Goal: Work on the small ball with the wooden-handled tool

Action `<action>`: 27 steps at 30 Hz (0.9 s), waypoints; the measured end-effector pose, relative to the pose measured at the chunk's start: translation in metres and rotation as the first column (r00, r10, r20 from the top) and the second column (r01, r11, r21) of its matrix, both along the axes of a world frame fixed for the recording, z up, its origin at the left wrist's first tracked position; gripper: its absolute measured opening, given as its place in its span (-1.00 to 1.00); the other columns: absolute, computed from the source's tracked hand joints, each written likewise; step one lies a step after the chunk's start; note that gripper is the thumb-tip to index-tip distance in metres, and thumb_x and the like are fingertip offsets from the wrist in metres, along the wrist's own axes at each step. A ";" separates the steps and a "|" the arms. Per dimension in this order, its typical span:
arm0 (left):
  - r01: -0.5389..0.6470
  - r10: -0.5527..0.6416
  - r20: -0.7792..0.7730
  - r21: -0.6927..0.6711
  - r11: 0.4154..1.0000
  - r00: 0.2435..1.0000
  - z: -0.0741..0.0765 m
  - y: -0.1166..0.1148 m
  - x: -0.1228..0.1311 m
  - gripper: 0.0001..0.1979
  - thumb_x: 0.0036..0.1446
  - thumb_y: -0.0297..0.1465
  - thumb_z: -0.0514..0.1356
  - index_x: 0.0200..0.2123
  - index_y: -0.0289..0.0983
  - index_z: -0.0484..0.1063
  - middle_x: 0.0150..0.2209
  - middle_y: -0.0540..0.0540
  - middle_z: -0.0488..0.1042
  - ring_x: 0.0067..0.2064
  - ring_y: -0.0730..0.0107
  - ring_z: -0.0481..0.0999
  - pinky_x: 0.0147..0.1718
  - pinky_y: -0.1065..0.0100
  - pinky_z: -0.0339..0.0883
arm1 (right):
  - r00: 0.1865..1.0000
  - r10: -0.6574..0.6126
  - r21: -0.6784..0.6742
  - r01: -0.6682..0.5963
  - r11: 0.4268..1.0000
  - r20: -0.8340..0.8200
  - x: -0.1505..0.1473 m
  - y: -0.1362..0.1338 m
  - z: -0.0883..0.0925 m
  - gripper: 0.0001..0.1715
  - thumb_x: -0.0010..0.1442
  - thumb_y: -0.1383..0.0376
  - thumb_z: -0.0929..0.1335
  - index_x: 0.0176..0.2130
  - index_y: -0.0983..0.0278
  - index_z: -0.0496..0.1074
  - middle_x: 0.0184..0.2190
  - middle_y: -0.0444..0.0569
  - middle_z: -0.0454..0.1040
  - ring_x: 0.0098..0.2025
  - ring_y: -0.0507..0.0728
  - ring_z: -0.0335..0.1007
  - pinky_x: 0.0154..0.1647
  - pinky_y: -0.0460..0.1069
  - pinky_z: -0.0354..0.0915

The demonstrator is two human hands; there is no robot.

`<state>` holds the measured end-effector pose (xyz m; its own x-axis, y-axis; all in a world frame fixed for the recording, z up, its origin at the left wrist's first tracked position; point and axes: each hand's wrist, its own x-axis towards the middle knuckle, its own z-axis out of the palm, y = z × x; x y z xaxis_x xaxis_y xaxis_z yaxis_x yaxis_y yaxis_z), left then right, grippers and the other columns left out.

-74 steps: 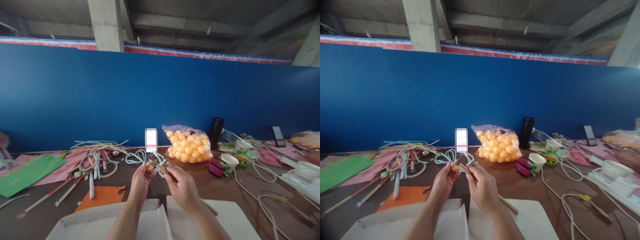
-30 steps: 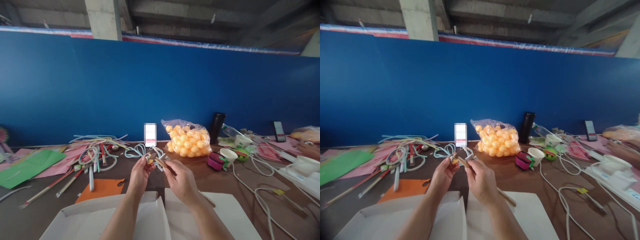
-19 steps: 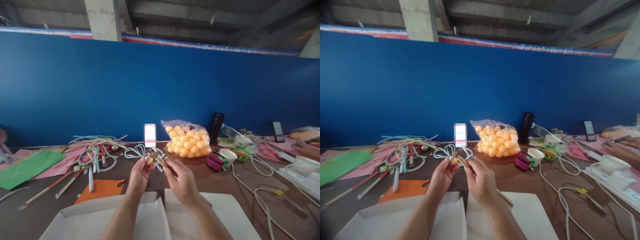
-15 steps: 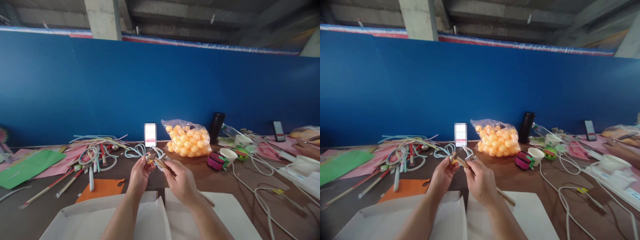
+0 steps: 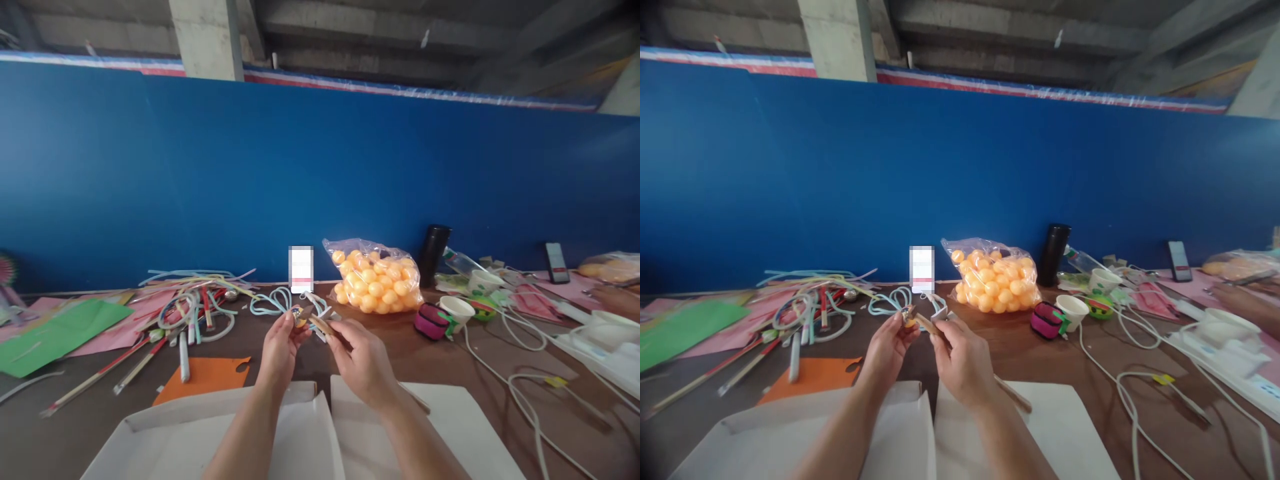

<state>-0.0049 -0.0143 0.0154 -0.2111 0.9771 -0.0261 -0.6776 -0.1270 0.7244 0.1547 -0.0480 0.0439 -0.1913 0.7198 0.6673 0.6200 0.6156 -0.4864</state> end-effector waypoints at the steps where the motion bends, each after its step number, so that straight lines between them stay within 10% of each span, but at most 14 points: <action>1: -0.002 0.002 0.000 -0.005 1.000 1.000 0.000 0.000 0.000 -0.78 0.06 -0.41 0.26 -0.21 -0.39 0.49 -0.39 -0.15 0.53 -0.43 0.42 0.52 -0.42 0.39 0.48 | 1.000 0.000 0.006 0.000 1.000 0.006 0.000 0.000 0.000 -0.72 0.24 0.33 0.27 -0.07 0.20 0.45 -0.20 0.00 0.52 -0.19 0.13 0.48 -0.18 -0.06 0.36; 27: 0.009 -0.010 0.044 0.021 1.000 0.999 -0.005 0.004 -0.002 -0.83 0.13 -0.40 0.20 -0.27 -0.40 0.49 -0.40 -0.13 0.51 -0.44 0.45 0.50 -0.41 0.40 0.47 | 1.000 -0.008 -0.030 0.008 1.000 -0.001 0.000 0.001 -0.003 -0.74 0.24 0.33 0.27 -0.07 0.21 0.44 -0.20 -0.01 0.51 -0.17 0.13 0.45 -0.19 -0.07 0.32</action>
